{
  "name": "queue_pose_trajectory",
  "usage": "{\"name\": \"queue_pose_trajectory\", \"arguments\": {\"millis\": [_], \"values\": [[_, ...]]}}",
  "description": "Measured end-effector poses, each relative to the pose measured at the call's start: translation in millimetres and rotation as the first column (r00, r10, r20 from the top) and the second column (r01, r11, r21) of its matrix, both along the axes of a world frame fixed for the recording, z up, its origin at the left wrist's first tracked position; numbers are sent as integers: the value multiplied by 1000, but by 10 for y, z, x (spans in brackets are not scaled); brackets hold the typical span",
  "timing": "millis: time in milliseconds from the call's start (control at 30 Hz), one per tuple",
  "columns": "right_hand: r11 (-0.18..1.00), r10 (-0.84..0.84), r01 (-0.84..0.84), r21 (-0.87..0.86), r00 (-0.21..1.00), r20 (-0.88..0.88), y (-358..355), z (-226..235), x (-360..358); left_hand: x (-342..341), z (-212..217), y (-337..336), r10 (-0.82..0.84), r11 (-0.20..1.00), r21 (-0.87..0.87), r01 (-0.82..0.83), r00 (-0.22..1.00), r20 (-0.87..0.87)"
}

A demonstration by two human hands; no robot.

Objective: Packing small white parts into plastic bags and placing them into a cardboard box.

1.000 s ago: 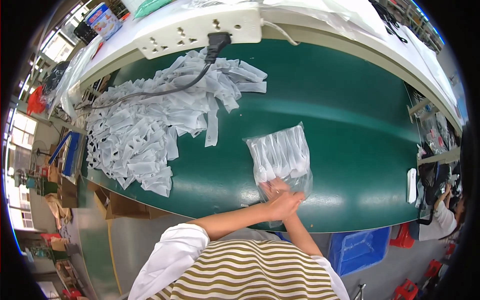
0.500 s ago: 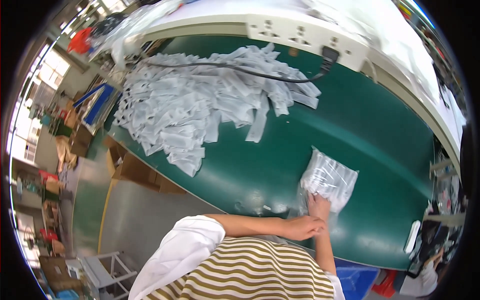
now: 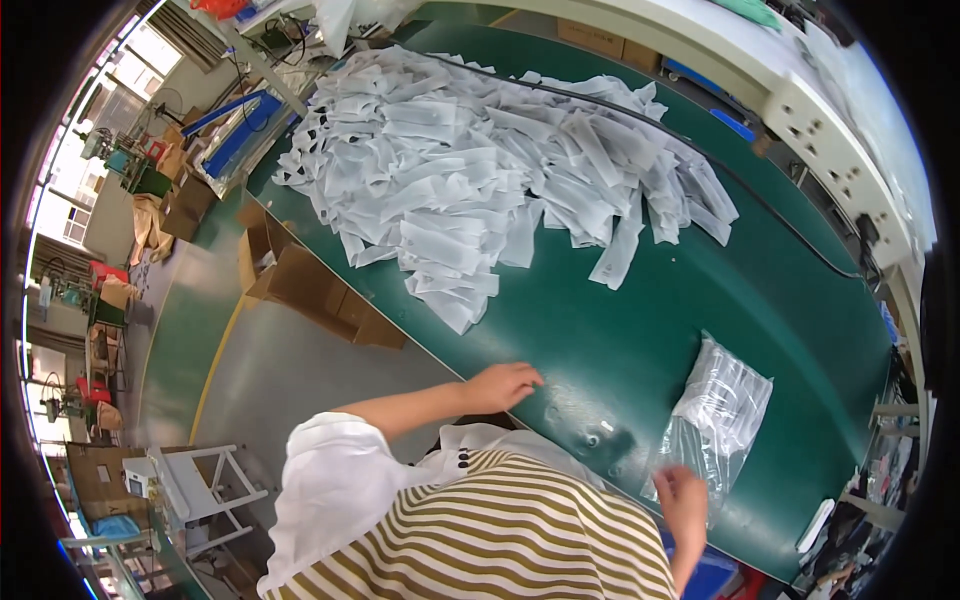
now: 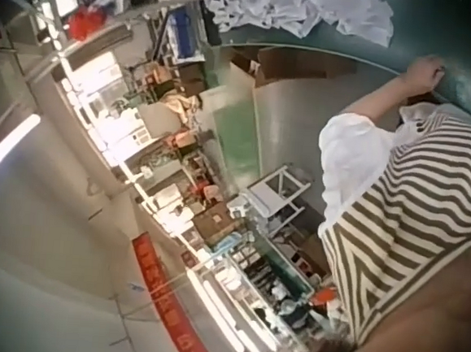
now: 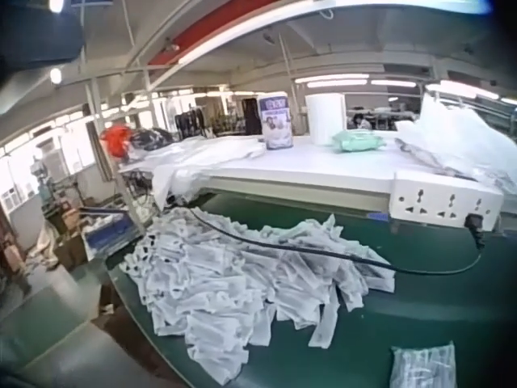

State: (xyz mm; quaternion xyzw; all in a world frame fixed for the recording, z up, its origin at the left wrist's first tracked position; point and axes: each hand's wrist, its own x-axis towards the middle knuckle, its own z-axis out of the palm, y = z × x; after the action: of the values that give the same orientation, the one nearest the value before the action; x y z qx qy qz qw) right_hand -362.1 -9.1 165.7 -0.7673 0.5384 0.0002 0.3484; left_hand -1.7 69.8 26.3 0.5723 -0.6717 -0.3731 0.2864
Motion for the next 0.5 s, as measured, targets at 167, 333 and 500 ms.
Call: {"name": "queue_pose_trajectory", "arguments": {"millis": [167, 333, 500], "values": [[925, 372, -264, -271, 768, 521, -103, -724, 2333, 986, 49, 521, -42, 998, 52, 37, 993, 113], [734, 582, -321, -599, 752, 310, 41, -1114, 3755, 1810, 228, 622, 293, 941, -271, -201, 885, 362], [645, 573, -435, -628, 819, 21, -201, -1324, 4200, 2340, 119, 159, 590, 750, -521, -407, 767, 251]]}}
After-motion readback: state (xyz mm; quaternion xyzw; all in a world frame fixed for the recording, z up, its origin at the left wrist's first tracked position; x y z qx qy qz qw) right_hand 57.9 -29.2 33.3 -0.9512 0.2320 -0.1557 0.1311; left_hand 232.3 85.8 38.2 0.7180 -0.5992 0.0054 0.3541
